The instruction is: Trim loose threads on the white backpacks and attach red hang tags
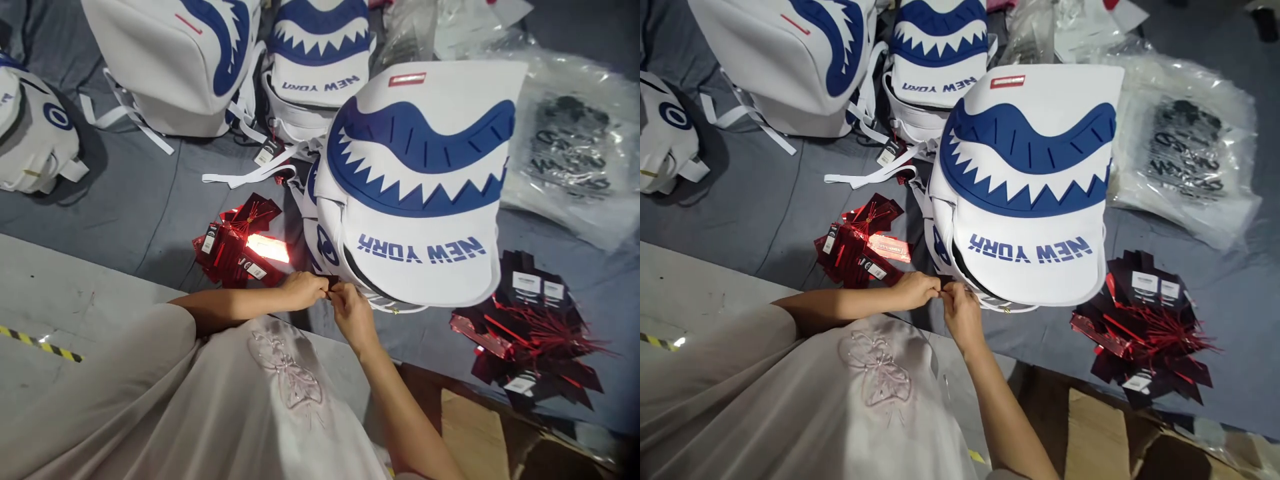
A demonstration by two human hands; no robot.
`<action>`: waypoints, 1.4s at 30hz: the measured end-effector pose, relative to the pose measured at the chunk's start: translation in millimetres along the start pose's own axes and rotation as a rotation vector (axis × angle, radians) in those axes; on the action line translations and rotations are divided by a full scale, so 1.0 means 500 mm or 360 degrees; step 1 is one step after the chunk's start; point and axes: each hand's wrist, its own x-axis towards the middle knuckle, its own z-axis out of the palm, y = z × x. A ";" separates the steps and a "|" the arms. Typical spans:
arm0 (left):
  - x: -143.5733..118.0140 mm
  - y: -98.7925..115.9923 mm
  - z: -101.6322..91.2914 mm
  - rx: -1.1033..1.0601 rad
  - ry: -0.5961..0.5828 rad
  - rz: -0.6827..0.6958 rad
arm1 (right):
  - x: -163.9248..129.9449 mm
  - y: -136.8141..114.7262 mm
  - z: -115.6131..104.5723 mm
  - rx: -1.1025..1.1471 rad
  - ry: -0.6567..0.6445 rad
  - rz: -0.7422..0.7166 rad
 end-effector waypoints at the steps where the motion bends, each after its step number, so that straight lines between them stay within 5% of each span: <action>1: 0.002 -0.001 -0.002 -0.0022 0.0037 -0.0043 | 0.000 0.000 0.000 0.0023 -0.0014 0.0012; 7: 0.011 -0.004 -0.014 -0.0152 -0.0095 0.0052 | 0.001 -0.008 -0.008 0.0113 -0.0008 0.0037; 11: 0.016 -0.009 -0.013 -0.0105 -0.0001 0.0056 | 0.002 -0.013 -0.008 0.0191 0.0006 0.0032; 15: 0.019 -0.008 -0.019 -0.0208 -0.0184 0.0083 | 0.003 -0.018 -0.009 0.0221 0.0009 0.0047; 19: 0.019 -0.005 -0.028 -0.0223 -0.0031 0.0041 | 0.003 -0.022 -0.009 0.0231 0.0043 0.0049; 23: 0.019 -0.007 -0.028 -0.0304 -0.0201 0.0090 | 0.003 -0.022 -0.006 0.0222 0.0045 0.0075; 27: 0.021 -0.013 -0.020 -0.0165 0.0032 0.0006 | 0.003 -0.021 0.000 0.0196 0.0065 0.0103; 32: 0.023 -0.021 -0.016 -0.0234 -0.0174 0.0119 | 0.003 -0.022 0.005 0.0210 0.0059 0.0116; 36: 0.021 -0.022 -0.018 -0.0158 -0.0026 0.0112 | 0.003 -0.020 0.010 0.0198 0.0121 0.0111; 40: 0.017 -0.017 -0.020 -0.0164 -0.0143 0.0151 | 0.003 -0.024 0.012 0.0185 0.0157 0.0087; 42: 0.015 -0.015 -0.022 -0.0112 -0.0011 0.0084 | 0.004 -0.026 0.014 0.0188 0.0152 0.0078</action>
